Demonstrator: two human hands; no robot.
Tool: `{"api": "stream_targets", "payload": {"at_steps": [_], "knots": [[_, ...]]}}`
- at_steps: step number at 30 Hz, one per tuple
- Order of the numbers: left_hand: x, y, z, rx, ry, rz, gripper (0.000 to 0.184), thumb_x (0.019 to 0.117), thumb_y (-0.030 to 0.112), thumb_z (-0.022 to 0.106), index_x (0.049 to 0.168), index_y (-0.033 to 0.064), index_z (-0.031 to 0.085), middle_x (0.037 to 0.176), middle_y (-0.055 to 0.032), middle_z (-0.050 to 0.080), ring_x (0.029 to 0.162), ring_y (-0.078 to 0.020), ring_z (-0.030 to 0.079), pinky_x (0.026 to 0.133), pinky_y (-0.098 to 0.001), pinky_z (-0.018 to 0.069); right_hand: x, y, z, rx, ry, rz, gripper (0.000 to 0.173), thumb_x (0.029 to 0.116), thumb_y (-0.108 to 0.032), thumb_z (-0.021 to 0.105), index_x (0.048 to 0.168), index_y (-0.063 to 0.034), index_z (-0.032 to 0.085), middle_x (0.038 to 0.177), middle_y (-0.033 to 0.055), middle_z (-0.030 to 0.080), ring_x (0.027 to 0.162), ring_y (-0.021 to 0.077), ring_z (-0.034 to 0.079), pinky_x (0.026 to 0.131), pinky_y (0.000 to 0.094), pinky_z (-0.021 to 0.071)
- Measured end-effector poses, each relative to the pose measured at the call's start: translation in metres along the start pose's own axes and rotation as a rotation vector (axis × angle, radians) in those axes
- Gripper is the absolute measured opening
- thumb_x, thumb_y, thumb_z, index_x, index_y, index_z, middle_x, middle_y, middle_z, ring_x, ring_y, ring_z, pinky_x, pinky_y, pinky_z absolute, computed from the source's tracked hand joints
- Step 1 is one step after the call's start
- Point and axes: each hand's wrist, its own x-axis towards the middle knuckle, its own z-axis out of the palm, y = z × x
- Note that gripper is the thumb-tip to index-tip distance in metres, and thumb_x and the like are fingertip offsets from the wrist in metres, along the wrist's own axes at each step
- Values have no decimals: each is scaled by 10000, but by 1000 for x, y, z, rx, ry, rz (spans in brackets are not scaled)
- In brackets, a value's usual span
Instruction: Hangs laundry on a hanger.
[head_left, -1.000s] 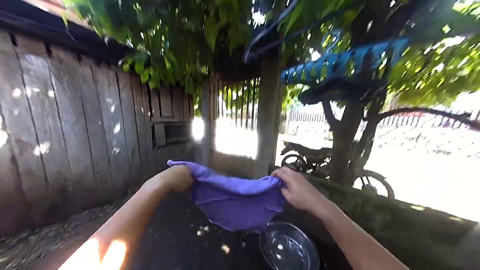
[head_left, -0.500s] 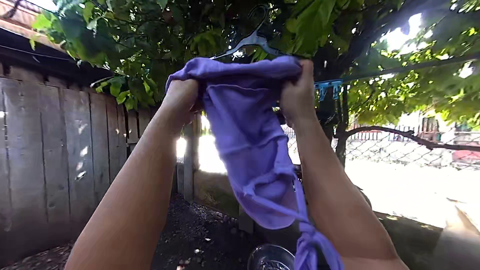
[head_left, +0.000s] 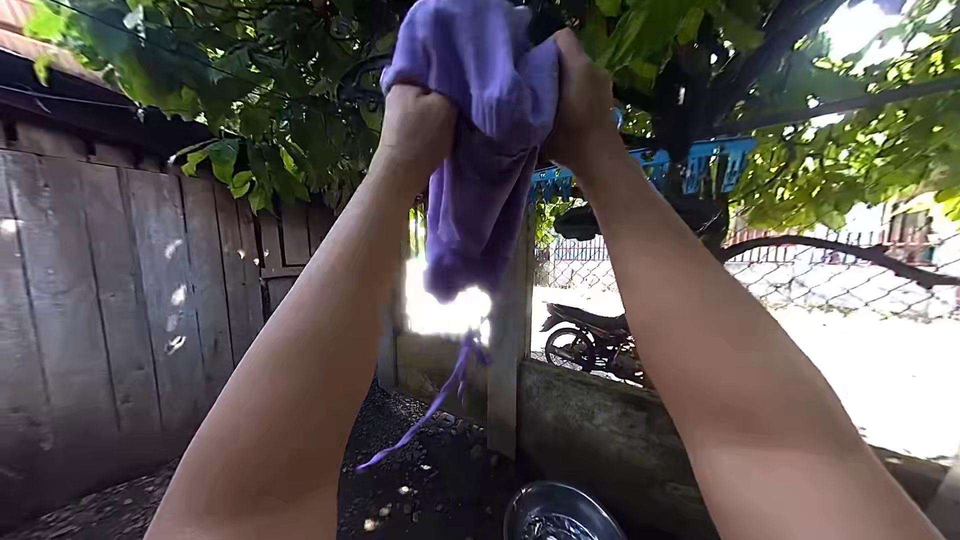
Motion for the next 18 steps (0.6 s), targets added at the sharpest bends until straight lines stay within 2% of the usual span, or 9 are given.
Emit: {"api": "stream_targets", "payload": {"at_steps": [1, 3, 5, 7, 10, 11, 13, 15, 18], "knots": [[6, -6, 6, 203, -41, 157, 263, 964, 75, 540, 1138, -81, 663, 1122, -187, 690, 1125, -205, 635, 989, -390, 471, -2, 7, 0, 24, 56, -66, 426, 968, -160, 623, 1354, 7, 556, 1158, 217, 705, 1086, 340, 698, 952, 506, 534], [12, -11, 15, 542, -122, 354, 387, 1000, 209, 507, 1223, -71, 654, 1257, -271, 659, 1269, -384, 593, 1076, -544, 420, -4, 23, 1, 47, 133, -163, 409, 973, -178, 611, 1324, 29, 577, 1116, 201, 718, 1039, 293, 713, 932, 461, 547], [11, -11, 20, 715, -182, 384, 424, 1025, 230, 469, 1259, -85, 628, 1294, -323, 622, 1274, -479, 569, 1048, -627, 409, -7, 34, -2, 51, 150, -163, 341, 994, -187, 579, 1268, 16, 590, 1067, 175, 719, 991, 267, 714, 889, 450, 552], [3, -14, 18, 757, -297, 286, 419, 1038, 224, 492, 1264, -110, 606, 1292, -360, 599, 1262, -532, 551, 1006, -694, 405, -16, 35, -4, -5, 163, -76, 333, 1010, -197, 543, 1274, -2, 600, 1057, 173, 724, 975, 290, 717, 866, 476, 552], [1, -14, 13, 839, -481, -56, 360, 1013, 213, 604, 1234, -70, 625, 1256, -322, 621, 1207, -519, 582, 935, -732, 433, -24, 42, -4, -272, 156, 33, 400, 1005, -176, 508, 1371, -17, 533, 1052, 233, 723, 984, 438, 716, 804, 611, 542], [2, -11, 11, 855, -536, -152, 349, 1027, 215, 594, 1227, -68, 629, 1246, -330, 623, 1194, -532, 582, 921, -753, 420, -26, 41, -5, -347, 109, 71, 431, 1010, -153, 506, 1421, -24, 481, 1069, 250, 714, 1001, 467, 704, 803, 632, 532], [6, -3, 8, 897, -605, -239, 386, 1066, 270, 522, 1248, -56, 624, 1264, -337, 614, 1217, -542, 566, 931, -774, 393, -28, 30, -9, -446, -15, 167, 472, 1030, -114, 488, 1492, -51, 413, 1135, 271, 691, 1073, 488, 677, 833, 640, 519], [9, 5, 7, 936, -604, -310, 437, 1069, 323, 496, 1222, -62, 635, 1266, -340, 609, 1229, -532, 557, 932, -776, 383, -25, 21, -12, -480, -94, 201, 432, 1028, -101, 486, 1457, -66, 453, 1174, 271, 680, 1117, 484, 664, 854, 640, 515], [10, 11, 0, 963, -552, -368, 438, 1054, 319, 513, 1189, -79, 636, 1255, -343, 605, 1222, -526, 555, 920, -773, 381, -21, 24, -18, -372, -131, 130, 359, 955, -106, 580, 1309, -43, 572, 1196, 267, 672, 1142, 476, 646, 878, 667, 497]]}}
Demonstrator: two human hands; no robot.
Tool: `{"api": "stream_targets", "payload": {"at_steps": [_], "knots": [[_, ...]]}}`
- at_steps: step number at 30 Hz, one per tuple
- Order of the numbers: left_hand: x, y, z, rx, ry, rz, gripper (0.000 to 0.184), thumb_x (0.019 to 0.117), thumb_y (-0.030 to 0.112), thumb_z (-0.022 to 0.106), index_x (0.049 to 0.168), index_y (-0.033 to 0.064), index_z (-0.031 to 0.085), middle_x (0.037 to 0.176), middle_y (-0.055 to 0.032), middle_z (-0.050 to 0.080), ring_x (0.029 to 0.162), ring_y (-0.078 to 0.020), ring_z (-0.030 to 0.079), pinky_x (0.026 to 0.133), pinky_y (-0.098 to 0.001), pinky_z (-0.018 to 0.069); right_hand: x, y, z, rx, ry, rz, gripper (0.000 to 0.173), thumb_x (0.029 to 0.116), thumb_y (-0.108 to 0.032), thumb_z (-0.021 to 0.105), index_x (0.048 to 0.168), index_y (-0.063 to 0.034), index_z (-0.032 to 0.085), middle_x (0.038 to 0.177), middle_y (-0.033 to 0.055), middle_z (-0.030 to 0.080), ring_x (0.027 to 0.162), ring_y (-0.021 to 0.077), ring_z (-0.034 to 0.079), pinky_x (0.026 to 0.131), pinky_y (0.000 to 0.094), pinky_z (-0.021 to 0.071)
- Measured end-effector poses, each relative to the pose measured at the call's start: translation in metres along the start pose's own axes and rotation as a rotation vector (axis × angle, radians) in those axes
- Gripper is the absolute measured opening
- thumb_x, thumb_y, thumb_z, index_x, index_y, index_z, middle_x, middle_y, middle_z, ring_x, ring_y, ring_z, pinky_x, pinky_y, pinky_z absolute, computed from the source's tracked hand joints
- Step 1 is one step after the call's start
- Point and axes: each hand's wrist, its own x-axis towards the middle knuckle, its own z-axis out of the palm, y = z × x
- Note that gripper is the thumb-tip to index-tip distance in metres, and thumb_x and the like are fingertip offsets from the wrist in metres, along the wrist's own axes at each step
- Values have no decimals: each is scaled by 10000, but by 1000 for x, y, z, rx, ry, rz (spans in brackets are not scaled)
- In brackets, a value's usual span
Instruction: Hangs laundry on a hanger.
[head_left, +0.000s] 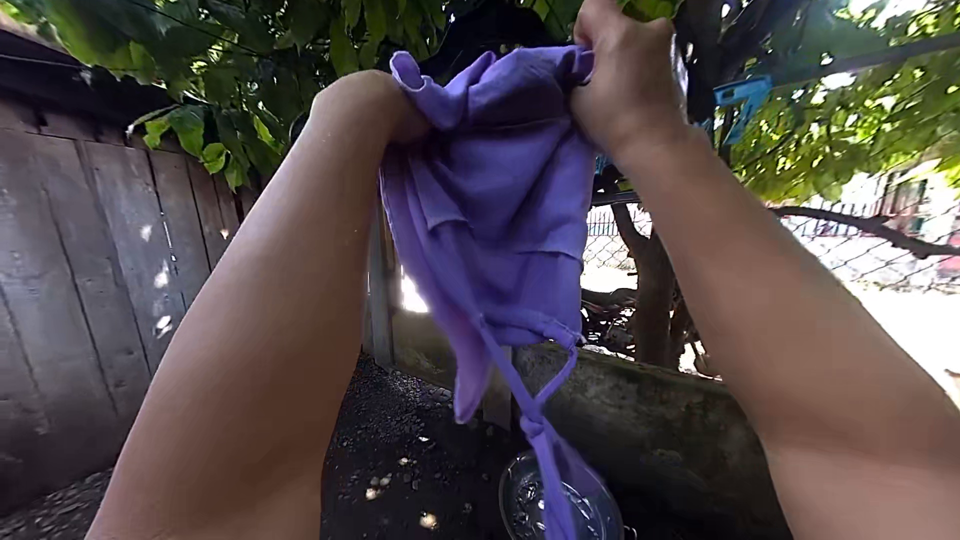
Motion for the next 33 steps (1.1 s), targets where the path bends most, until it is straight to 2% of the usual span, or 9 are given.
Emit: {"api": "stream_targets", "payload": {"at_steps": [7, 10, 13, 16, 18, 23, 26, 30, 33], "knots": [[84, -81, 45, 12, 629, 672, 452, 836, 639, 568, 843, 204, 690, 767, -87, 683, 715, -295, 682, 533, -648, 483, -13, 8, -12, 146, 228, -158, 435, 895, -268, 688, 1190, 49, 644, 1123, 240, 691, 1075, 391, 668, 898, 597, 512], [-18, -14, -13, 71, -10, 275, 288, 1040, 177, 575, 1099, -96, 647, 1121, -319, 625, 1088, -453, 591, 925, -642, 412, -15, -6, -7, 9, 12, -67, 402, 956, -205, 621, 1289, 18, 596, 1219, 300, 652, 1164, 497, 625, 913, 689, 478], [-35, 7, -9, 113, -97, 61, 324, 1071, 158, 501, 1166, -131, 614, 1206, -347, 596, 1166, -488, 559, 958, -664, 380, -10, -13, -15, 24, -272, 33, 328, 964, -158, 648, 1245, 11, 653, 1256, 313, 628, 1190, 491, 601, 929, 708, 458], [-27, -8, -8, 56, 14, 59, 381, 1034, 307, 556, 1135, -45, 659, 1188, -324, 632, 1161, -518, 583, 879, -760, 397, -16, 3, -33, 301, -407, 12, 200, 1017, -252, 627, 1091, -101, 734, 957, 31, 698, 814, 94, 647, 746, 337, 541], [-26, -5, -11, 81, 48, 64, 364, 1032, 291, 569, 1140, -45, 659, 1215, -320, 627, 1194, -522, 571, 886, -765, 396, -21, 12, -35, 432, -523, -19, 264, 1062, -290, 523, 1064, -126, 729, 945, -31, 697, 839, 29, 636, 768, 299, 518], [-16, 8, -8, 144, 66, 54, 370, 1018, 278, 586, 1160, -60, 640, 1250, -317, 617, 1222, -524, 562, 892, -769, 402, -32, -2, -4, 236, -292, -273, 427, 976, -423, 632, 1223, -77, 659, 1105, 190, 696, 1066, 370, 663, 878, 651, 480], [-25, 3, -12, 41, 59, 118, 380, 1034, 278, 555, 1149, -72, 646, 1207, -337, 620, 1185, -526, 571, 898, -771, 390, -22, -2, 8, 372, -228, -80, 309, 1035, -341, 568, 1023, -69, 713, 958, 109, 686, 903, 228, 655, 817, 518, 499], [-41, -3, -20, -211, -157, 81, 493, 1067, 474, 456, 1127, 27, 653, 970, -128, 633, 817, -204, 585, 745, -442, 480, -11, -23, -9, -4, -533, 181, 359, 1054, -202, 512, 1086, 129, 647, 1225, 331, 612, 1199, 454, 578, 955, 671, 415], [-40, -23, -19, -299, -225, 157, 427, 1064, 457, 457, 1056, 95, 683, 889, -9, 676, 724, -69, 648, 662, -260, 551, -3, -33, -8, -169, -674, 189, 299, 1023, -235, 544, 1037, 27, 687, 1135, 246, 643, 1101, 391, 610, 879, 634, 448]]}}
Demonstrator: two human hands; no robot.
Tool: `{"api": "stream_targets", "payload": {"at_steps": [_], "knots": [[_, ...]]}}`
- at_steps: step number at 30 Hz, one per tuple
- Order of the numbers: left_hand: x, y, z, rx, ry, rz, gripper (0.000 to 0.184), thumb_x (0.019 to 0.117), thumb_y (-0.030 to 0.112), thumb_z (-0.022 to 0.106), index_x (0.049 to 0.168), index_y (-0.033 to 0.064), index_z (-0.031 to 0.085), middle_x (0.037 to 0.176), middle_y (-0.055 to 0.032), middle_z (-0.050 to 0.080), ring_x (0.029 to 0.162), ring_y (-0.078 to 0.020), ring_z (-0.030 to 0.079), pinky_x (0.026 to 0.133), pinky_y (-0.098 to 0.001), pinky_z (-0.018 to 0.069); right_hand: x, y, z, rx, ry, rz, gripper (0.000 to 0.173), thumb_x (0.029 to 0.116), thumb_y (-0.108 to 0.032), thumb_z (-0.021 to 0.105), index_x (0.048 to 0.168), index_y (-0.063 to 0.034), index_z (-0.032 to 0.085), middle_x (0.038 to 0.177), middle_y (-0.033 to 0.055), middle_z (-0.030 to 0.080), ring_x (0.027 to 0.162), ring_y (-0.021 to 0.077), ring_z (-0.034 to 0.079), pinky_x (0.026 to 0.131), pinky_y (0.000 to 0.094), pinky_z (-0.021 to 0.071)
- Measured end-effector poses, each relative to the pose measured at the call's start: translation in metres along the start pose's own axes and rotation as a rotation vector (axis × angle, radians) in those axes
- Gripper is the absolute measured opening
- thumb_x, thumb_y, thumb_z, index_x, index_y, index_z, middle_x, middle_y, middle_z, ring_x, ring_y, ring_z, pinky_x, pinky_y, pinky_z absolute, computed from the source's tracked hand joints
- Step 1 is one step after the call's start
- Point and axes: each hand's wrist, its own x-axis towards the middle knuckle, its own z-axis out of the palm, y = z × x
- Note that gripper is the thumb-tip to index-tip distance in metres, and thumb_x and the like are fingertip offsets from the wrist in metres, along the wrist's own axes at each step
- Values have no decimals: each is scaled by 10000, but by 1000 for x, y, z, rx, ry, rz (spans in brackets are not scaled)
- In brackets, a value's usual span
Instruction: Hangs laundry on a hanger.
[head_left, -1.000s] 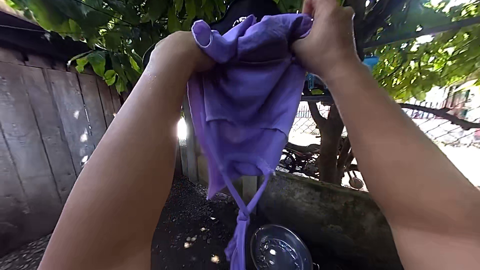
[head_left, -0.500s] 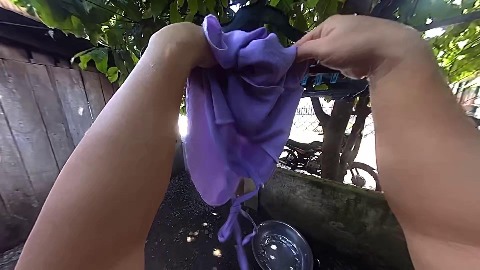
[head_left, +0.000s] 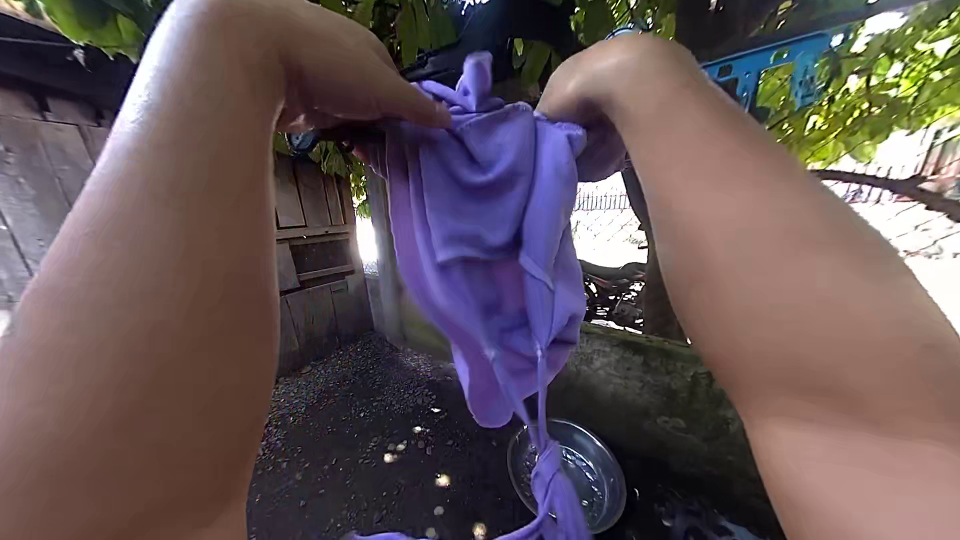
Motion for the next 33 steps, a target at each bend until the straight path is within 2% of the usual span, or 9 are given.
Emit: {"api": "stream_targets", "payload": {"at_steps": [5, 11, 15, 17, 20, 23, 26, 28, 33], "knots": [[5, 0, 6, 359, 548, 152, 478, 1007, 423, 582, 951, -40, 685, 1014, -307, 668, 1012, -515, 635, 815, -750, 425, -18, 5, -14, 115, 42, -85, 402, 1094, -296, 366, 1034, -30, 661, 1006, 145, 608, 915, 256, 568, 781, 521, 418], [-4, 15, 10, 344, 659, 160, 428, 942, 389, 675, 972, -38, 696, 985, -303, 668, 974, -516, 632, 789, -725, 429, -16, 24, -11, 302, 353, -152, 491, 1015, -404, 602, 1190, 46, 689, 1220, 287, 645, 1182, 409, 602, 996, 657, 410], [4, 0, 8, 465, 410, 287, 658, 1090, 520, 315, 933, -3, 683, 974, -282, 665, 1020, -504, 638, 795, -748, 418, -7, 62, -1, 642, 341, -472, 290, 1055, -370, 549, 1053, -124, 703, 848, -60, 647, 759, -3, 624, 729, 244, 551], [2, -3, 8, 517, 364, 222, 842, 1045, 668, 188, 880, -8, 661, 960, -294, 659, 1033, -520, 634, 784, -758, 415, -18, 72, -2, 712, 162, -597, 322, 1074, -344, 467, 1200, -99, 635, 882, -77, 629, 780, -29, 625, 755, 211, 564], [-2, -12, 9, 432, 417, 359, 771, 997, 721, 340, 996, 58, 733, 998, -230, 697, 1031, -450, 658, 829, -719, 441, -23, 83, -5, 437, 79, -619, 447, 966, -282, 624, 1364, -125, 496, 1082, 20, 647, 898, 58, 660, 828, 309, 579], [7, -24, 14, 305, 461, 550, 423, 984, 484, 591, 1202, 142, 710, 1126, -164, 720, 1083, -394, 669, 901, -698, 452, -13, 86, -1, 399, 379, -591, 226, 974, -185, 659, 1148, -43, 687, 1007, 90, 669, 883, 108, 621, 847, 366, 523], [10, -21, 18, 198, 625, 534, 335, 1042, 292, 529, 1122, 21, 709, 1050, -206, 710, 1022, -362, 677, 908, -614, 480, -8, 82, 5, 463, 774, -520, 258, 904, -271, 757, 954, -21, 718, 886, 103, 679, 846, 169, 651, 809, 433, 534], [4, -8, 23, 208, 662, 443, 296, 1045, 194, 512, 1103, -55, 663, 1047, -283, 675, 1022, -445, 651, 887, -651, 455, -9, 73, 9, 415, 902, -401, 321, 880, -287, 775, 985, 12, 721, 932, 194, 699, 903, 330, 674, 818, 573, 510], [-2, 1, 28, 305, 593, 416, 294, 1014, 181, 473, 1134, 42, 702, 1074, -273, 694, 1062, -502, 645, 828, -714, 442, -12, 61, 4, 271, 760, -162, 334, 940, -263, 692, 1052, 52, 706, 1066, 274, 687, 1065, 461, 639, 903, 668, 458]]}}
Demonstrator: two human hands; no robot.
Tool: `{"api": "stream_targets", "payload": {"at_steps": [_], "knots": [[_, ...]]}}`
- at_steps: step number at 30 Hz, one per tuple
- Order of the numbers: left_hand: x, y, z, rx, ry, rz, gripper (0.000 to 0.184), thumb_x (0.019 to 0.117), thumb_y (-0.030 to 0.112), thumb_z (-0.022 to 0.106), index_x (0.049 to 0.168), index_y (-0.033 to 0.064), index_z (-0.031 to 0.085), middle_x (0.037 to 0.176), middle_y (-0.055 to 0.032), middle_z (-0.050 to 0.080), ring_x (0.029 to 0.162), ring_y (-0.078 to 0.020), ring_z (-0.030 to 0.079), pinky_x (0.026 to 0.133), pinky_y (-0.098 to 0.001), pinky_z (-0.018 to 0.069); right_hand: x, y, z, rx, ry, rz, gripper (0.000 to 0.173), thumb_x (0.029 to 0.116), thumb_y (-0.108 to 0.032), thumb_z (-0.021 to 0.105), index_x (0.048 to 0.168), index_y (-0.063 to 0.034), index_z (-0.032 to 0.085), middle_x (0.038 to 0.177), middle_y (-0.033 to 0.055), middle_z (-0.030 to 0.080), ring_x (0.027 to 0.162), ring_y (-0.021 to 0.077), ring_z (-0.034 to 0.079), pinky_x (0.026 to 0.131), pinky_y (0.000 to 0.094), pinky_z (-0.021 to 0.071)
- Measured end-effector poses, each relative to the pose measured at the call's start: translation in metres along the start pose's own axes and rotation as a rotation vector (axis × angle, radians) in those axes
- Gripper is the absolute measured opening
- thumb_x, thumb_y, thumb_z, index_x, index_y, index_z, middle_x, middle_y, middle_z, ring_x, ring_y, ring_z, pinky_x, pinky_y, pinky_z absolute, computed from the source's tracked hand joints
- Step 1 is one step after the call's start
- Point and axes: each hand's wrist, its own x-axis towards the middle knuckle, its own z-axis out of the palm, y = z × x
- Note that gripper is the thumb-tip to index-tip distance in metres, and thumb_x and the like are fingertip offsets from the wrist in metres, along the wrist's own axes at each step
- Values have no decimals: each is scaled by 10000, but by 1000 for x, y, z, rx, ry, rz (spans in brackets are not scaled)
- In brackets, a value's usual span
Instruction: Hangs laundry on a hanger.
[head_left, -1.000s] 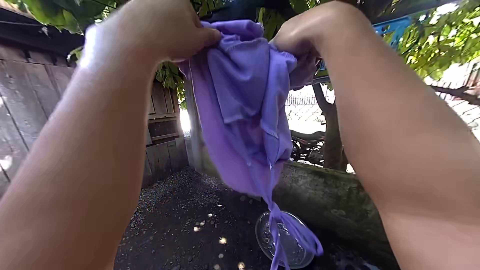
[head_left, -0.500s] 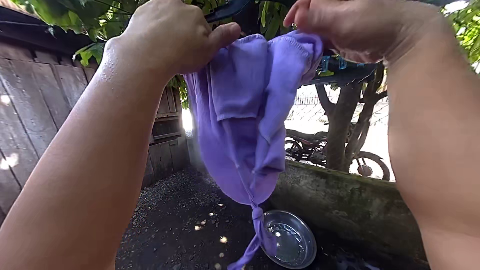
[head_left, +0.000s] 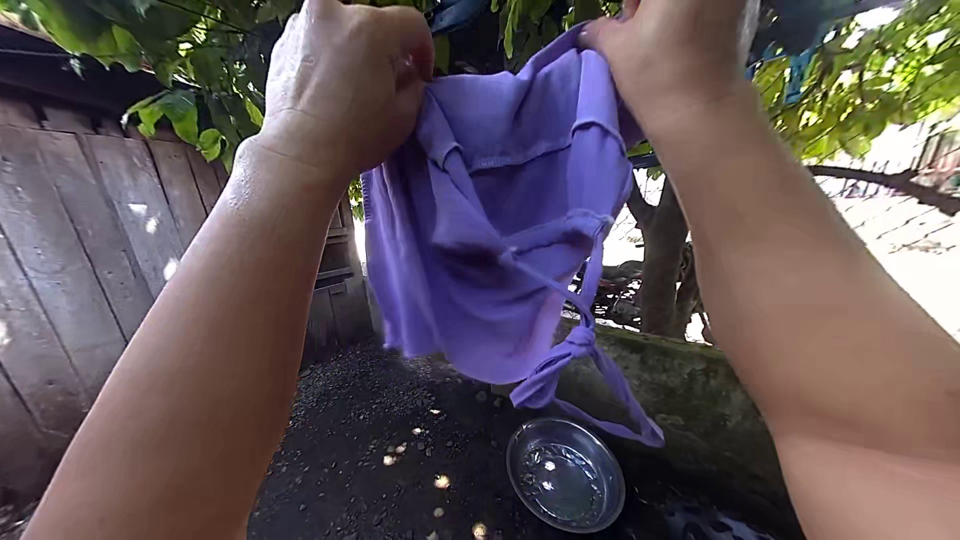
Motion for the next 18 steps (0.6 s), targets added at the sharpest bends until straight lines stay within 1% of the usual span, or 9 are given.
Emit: {"api": "stream_targets", "payload": {"at_steps": [2, 4, 6, 8, 11, 13, 15, 17, 18], "knots": [[-1, -7, 2, 47, -46, 24, 375, 1020, 265, 396, 1083, 80, 716, 1026, -255, 704, 1040, -501, 655, 769, -716, 433, 1, 3, -7, -16, -264, 65, 502, 1040, -431, 556, 1142, 36, 708, 1190, 292, 662, 1180, 463, 602, 972, 703, 406], [-3, -17, 6, 74, -51, 69, 476, 1001, 369, 338, 1017, 48, 689, 950, -273, 689, 967, -527, 661, 693, -721, 420, -4, 17, -14, 95, -444, 48, 608, 1095, -503, 383, 1257, 5, 674, 1262, 275, 634, 1229, 406, 578, 1006, 656, 385], [-5, -23, 6, 67, -81, 110, 569, 1021, 495, 360, 1087, 26, 676, 984, -291, 679, 978, -547, 651, 729, -743, 427, -15, 36, -15, 175, -265, -91, 539, 1103, -428, 393, 1238, 4, 687, 1198, 250, 671, 1154, 356, 629, 988, 606, 434], [-3, -25, 7, 67, -101, 111, 600, 1026, 564, 401, 1159, 42, 666, 1046, -286, 681, 1029, -543, 644, 791, -754, 432, -33, 41, -12, 177, -11, -140, 443, 1066, -379, 474, 1186, -18, 701, 1139, 174, 715, 1073, 259, 689, 960, 479, 521], [-1, -21, 7, 80, -128, 69, 490, 1062, 455, 442, 1198, 37, 659, 1066, -308, 673, 1048, -566, 630, 801, -771, 423, -58, 30, 8, 262, -160, 65, 513, 1022, -362, 606, 1299, 69, 592, 1191, 276, 665, 1115, 400, 657, 977, 597, 492], [-1, -18, 10, 79, -139, 47, 401, 1084, 347, 443, 1201, 27, 655, 1082, -316, 670, 1063, -569, 627, 809, -773, 423, -55, 33, 35, 443, -243, 158, 465, 1009, -258, 633, 1362, 31, 544, 1235, 233, 659, 1134, 325, 659, 995, 522, 505], [-1, -21, 13, 65, -134, 22, 371, 1106, 265, 400, 1217, -4, 630, 1122, -328, 655, 1098, -566, 616, 848, -762, 422, -47, 44, 54, 782, -249, 211, 329, 1018, -181, 608, 1299, -13, 576, 1150, 125, 672, 1017, 173, 676, 912, 378, 562], [-4, -31, 18, 28, -143, 3, 378, 1118, 245, 371, 1250, -24, 602, 1176, -330, 640, 1147, -552, 603, 918, -744, 423, -61, 71, 66, 969, -275, 390, 299, 1059, -216, 524, 1305, -60, 589, 1129, 78, 678, 991, 150, 683, 873, 370, 589], [-7, -36, 19, 12, -142, 2, 379, 1121, 241, 372, 1253, -31, 599, 1176, -335, 641, 1148, -553, 605, 931, -739, 422, -76, 85, 70, 894, -275, 519, 316, 1059, -210, 499, 1315, -50, 596, 1128, 103, 672, 971, 178, 671, 849, 403, 579]]}}
